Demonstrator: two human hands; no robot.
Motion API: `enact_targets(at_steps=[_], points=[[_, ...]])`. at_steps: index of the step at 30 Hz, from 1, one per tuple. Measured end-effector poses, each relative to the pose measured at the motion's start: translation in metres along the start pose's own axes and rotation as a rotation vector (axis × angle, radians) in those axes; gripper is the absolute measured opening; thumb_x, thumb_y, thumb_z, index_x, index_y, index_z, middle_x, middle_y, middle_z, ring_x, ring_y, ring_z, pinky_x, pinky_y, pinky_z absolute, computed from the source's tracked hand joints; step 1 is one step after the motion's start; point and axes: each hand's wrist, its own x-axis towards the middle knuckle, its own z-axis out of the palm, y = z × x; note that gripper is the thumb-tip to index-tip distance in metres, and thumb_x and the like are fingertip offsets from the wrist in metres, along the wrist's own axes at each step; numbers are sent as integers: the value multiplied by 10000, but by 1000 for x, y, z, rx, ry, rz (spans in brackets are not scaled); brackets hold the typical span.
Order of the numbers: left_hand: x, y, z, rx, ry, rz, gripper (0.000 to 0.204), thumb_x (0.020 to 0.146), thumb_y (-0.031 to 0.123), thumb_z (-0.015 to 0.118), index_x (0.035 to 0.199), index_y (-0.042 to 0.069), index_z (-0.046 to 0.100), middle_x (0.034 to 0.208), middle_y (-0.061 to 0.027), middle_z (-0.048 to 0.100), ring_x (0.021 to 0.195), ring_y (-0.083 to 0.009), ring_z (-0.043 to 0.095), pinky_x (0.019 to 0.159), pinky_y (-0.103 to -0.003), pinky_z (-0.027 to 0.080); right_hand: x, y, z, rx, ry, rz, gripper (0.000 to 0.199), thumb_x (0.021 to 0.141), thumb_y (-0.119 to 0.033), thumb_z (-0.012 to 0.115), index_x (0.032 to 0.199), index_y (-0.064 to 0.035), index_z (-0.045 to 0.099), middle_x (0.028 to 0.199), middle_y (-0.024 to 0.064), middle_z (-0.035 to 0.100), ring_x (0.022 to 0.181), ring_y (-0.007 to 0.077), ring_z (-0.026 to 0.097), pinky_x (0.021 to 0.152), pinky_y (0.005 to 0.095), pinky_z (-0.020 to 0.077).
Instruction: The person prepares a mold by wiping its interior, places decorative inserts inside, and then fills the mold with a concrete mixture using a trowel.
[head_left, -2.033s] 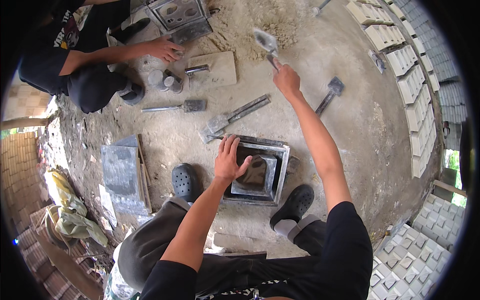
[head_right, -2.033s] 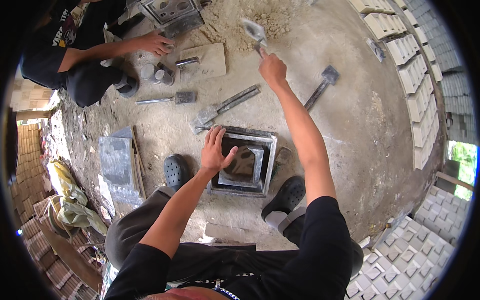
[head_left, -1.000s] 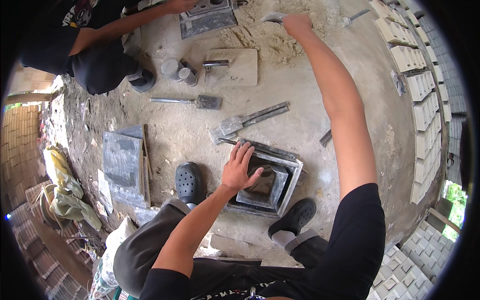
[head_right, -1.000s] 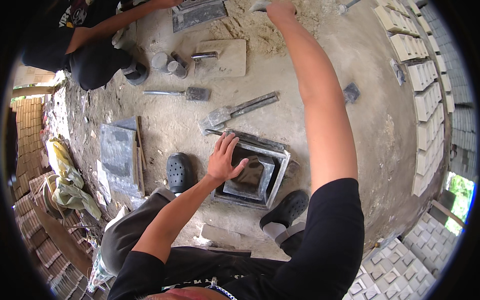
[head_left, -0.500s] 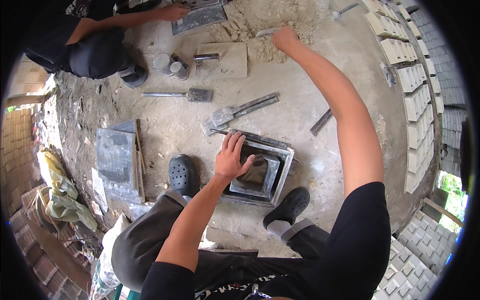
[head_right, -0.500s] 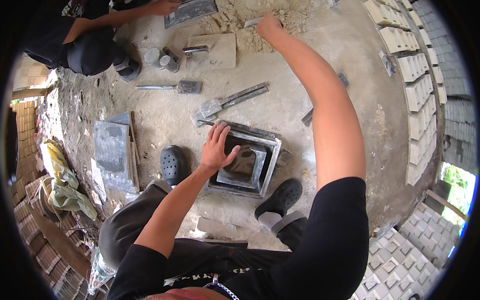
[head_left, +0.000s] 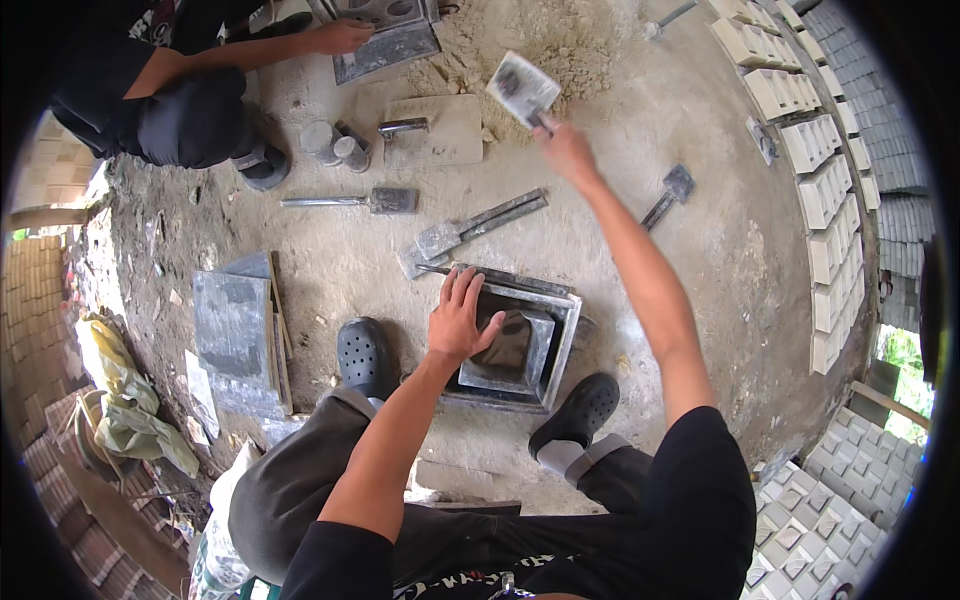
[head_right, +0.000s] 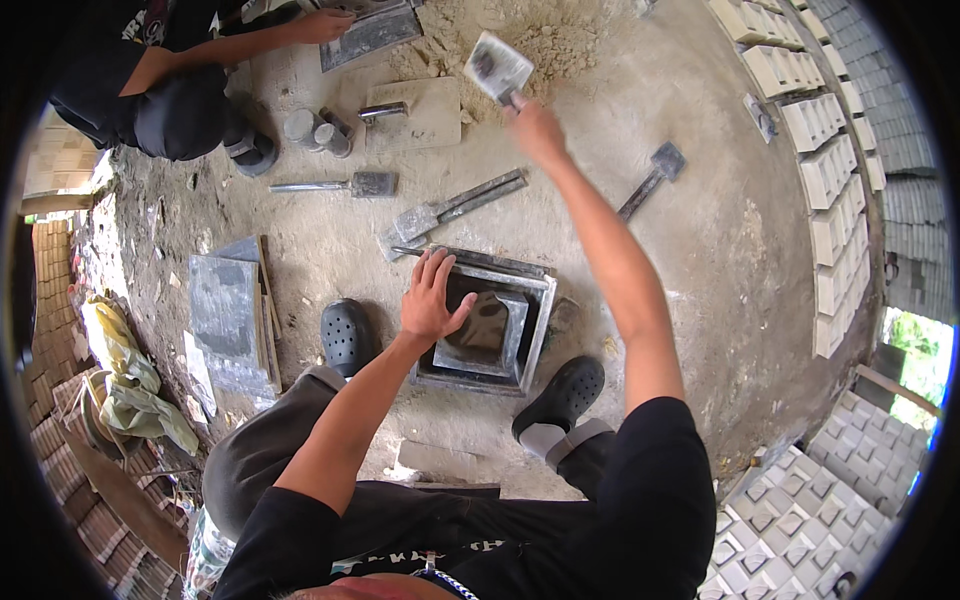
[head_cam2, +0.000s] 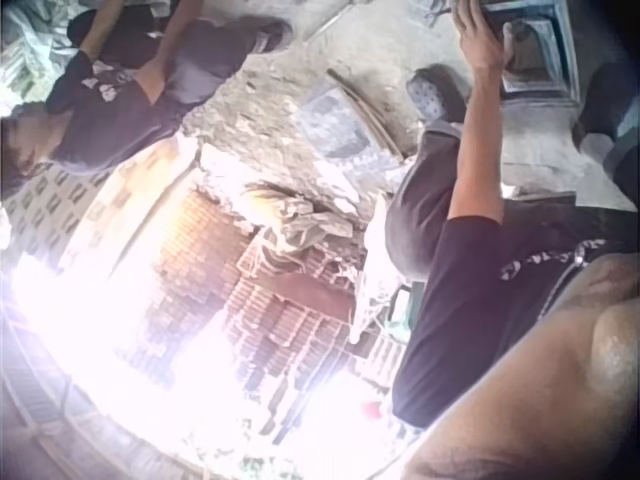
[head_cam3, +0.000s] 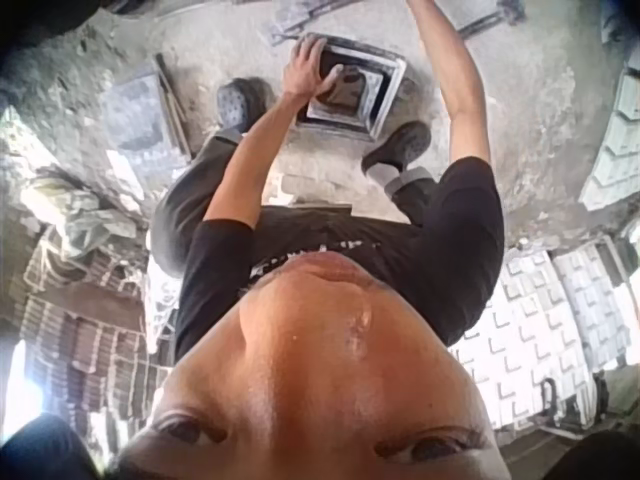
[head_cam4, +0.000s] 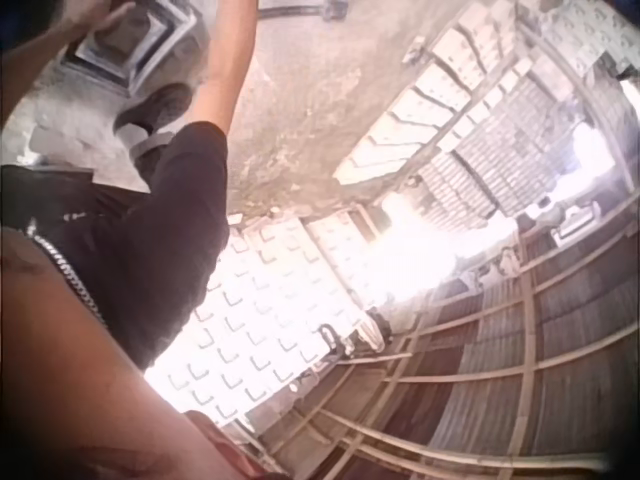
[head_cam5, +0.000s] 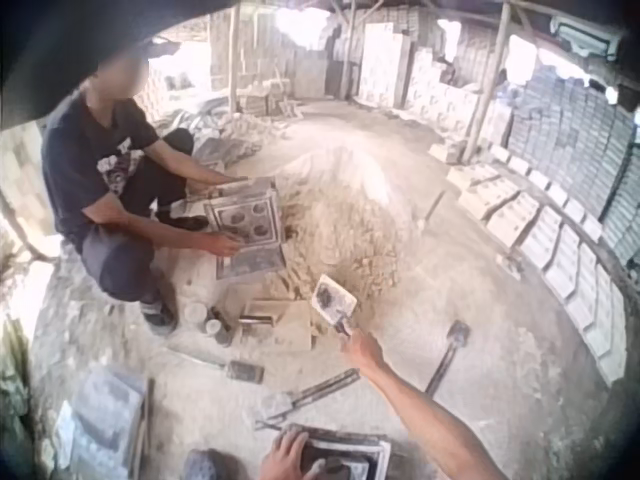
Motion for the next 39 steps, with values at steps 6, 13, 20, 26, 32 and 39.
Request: enact_targets(at_steps=[6, 13, 20, 26, 32, 39], points=[[2, 8, -1, -15, -18, 0, 680, 818, 426, 670, 1343, 49, 456, 1420, -137, 429, 1347, -398, 363, 1001, -472, 458, -20, 12, 69, -95, 74, 36, 481, 980, -321, 482, 1413, -112, 459, 1029, 236, 645, 935, 416, 648, 801, 491, 523], [-1, 0, -1, 12, -7, 5, 688, 819, 427, 665, 1349, 45, 450, 1422, -152, 426, 1350, -399, 359, 1012, -472, 447, -57, -36, 93, 11, 50, 99, 523, 998, -270, 447, 1462, -52, 346, 1040, 253, 619, 914, 419, 647, 780, 505, 519], [0, 8, 1, 36, 1, 17, 685, 820, 432, 662, 1357, 63, 449, 1425, -124, 426, 1368, -378, 346, 983, -462, 482, -41, -8, 90, -97, 97, 21, 529, 993, -280, 462, 1465, -69, 346, 1044, 244, 622, 909, 409, 654, 766, 508, 520], [-1, 3, -1, 21, -12, 1, 703, 811, 437, 672, 1351, 50, 439, 1420, -150, 423, 1364, -379, 343, 999, -470, 455, -31, -10, 76, -16, 133, 129, 529, 979, -311, 481, 1447, -82, 390, 1040, 215, 631, 918, 392, 657, 780, 502, 523], [1, 16, 2, -22, -33, 9, 710, 814, 434, 673, 1353, 38, 434, 1429, -159, 409, 1360, -401, 336, 1033, -478, 420, -12, 48, 55, -135, 146, 85, 489, 968, -313, 505, 1433, -172, 444, 1053, 187, 635, 921, 368, 659, 772, 490, 526], [0, 8, -5, -3, -43, -6, 719, 825, 432, 665, 1367, 28, 420, 1435, -162, 400, 1357, -412, 335, 1062, -481, 389, -36, 23, 45, -111, 164, -42, 461, 966, -244, 504, 1422, -197, 460, 1039, 169, 618, 896, 364, 658, 742, 479, 526]])
